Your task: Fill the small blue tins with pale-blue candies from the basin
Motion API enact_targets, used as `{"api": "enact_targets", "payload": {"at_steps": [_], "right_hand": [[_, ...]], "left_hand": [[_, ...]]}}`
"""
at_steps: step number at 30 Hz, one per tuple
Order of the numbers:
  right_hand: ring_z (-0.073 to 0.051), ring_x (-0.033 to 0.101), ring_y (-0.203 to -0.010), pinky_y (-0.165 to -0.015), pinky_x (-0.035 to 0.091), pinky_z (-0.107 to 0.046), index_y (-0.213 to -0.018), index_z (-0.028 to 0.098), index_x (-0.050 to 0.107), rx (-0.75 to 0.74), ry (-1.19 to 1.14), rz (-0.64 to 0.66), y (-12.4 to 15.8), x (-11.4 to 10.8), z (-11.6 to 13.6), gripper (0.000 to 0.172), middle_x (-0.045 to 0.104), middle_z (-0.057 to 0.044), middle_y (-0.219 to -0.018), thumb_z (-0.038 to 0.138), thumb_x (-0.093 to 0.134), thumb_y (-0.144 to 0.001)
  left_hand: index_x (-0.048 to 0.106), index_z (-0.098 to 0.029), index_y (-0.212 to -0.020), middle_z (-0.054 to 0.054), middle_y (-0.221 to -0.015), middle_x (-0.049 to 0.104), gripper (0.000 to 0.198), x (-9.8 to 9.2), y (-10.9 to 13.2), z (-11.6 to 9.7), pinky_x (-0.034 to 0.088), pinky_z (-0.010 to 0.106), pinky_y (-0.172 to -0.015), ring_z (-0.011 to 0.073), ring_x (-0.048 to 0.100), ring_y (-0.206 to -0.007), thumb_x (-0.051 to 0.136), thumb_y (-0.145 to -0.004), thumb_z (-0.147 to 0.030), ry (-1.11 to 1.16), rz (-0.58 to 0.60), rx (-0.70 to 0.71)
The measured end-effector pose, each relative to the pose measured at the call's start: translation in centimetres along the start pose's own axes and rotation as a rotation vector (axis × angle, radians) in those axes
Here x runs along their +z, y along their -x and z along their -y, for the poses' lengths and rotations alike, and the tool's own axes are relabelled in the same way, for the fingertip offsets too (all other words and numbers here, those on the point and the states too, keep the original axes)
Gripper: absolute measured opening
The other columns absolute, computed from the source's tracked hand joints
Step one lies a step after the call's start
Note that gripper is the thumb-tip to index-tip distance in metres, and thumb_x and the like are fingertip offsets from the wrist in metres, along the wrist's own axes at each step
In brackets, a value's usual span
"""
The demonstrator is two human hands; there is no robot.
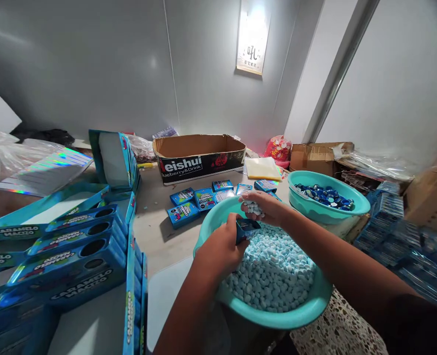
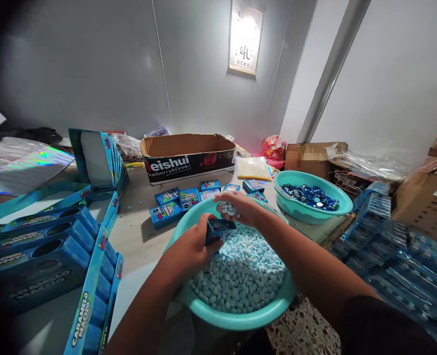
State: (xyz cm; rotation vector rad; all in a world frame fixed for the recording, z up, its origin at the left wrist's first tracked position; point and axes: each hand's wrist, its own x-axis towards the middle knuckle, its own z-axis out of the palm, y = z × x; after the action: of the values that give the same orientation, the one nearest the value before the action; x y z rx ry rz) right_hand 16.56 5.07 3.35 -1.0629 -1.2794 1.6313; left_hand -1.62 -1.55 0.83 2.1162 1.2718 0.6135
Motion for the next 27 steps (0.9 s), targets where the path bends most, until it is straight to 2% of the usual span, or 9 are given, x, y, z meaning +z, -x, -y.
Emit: {"api": "enact_targets", "payload": {"at_steps": [4,8,12,17,21,27], "right_hand": [[-0.007,0.048,-0.045,-0.036,0.030,-0.015,-0.090,0.017,0.058,-0.097,-0.145,-0.091,-0.2,0.7,-0.3,0.033,0.055,0.003,-0.063,0.042,0.072,-0.073],[-0.007,0.048,-0.047,-0.039,0.032,-0.016,-0.091,0.018,0.057,-0.156,-0.186,-0.156,-0.3,1.1,-0.6,0.037,0.055,0.004,-0.064,0.045,0.073,-0.071],[-0.007,0.049,-0.049,-0.042,0.033,-0.017,-0.091,0.018,0.058,-0.204,-0.183,-0.184,-0.3,1.5,-1.0,0.039,0.056,0.004,-0.065,0.047,0.073,-0.071],[-0.008,0.049,-0.048,-0.041,0.031,-0.018,-0.091,0.018,0.057,-0.217,-0.189,-0.218,-0.3,1.8,-1.4,0.037,0.056,0.004,-0.064,0.046,0.072,-0.072],[-0.009,0.050,-0.049,-0.042,0.032,-0.019,-0.093,0.018,0.057,-0.241,-0.171,-0.241,-0.3,1.9,-1.5,0.037,0.057,0.004,-0.065,0.046,0.072,-0.072],[-0.010,0.051,-0.048,-0.044,0.035,-0.020,-0.090,0.018,0.059,-0.279,-0.126,-0.215,-0.1,2.1,-1.7,0.034,0.056,0.003,-0.061,0.046,0.070,-0.074]], "left_hand": [[0.042,-0.020,-0.133,0.013,-0.110,0.064,0.048,0.0,-0.1,0.1,0.043,0.037,-0.078,0.0302,0.060,-0.099,0.058,-0.089,-0.030,0.056,-0.010,-0.005],[0.042,-0.020,-0.132,0.011,-0.110,0.063,0.048,0.0,-0.2,0.2,0.044,0.037,-0.082,0.0289,0.060,-0.100,0.058,-0.089,-0.033,0.113,-0.027,0.011],[0.041,-0.020,-0.131,0.011,-0.114,0.063,0.046,0.0,-0.2,0.2,0.043,0.036,-0.083,0.0284,0.059,-0.103,0.058,-0.089,-0.032,0.109,-0.026,0.005],[0.043,-0.023,-0.127,0.010,-0.112,0.063,0.041,-0.1,0.0,0.1,0.043,0.033,-0.076,0.0282,0.060,-0.101,0.057,-0.090,-0.032,0.094,-0.007,-0.030],[0.041,-0.022,-0.129,0.009,-0.110,0.064,0.043,0.0,0.0,0.1,0.042,0.033,-0.079,0.0272,0.060,-0.101,0.057,-0.090,-0.031,0.067,-0.018,-0.027],[0.042,-0.023,-0.128,0.008,-0.106,0.063,0.042,0.2,-0.2,0.0,0.041,0.033,-0.076,0.0274,0.060,-0.099,0.056,-0.089,-0.029,0.059,-0.029,-0.045]]}}
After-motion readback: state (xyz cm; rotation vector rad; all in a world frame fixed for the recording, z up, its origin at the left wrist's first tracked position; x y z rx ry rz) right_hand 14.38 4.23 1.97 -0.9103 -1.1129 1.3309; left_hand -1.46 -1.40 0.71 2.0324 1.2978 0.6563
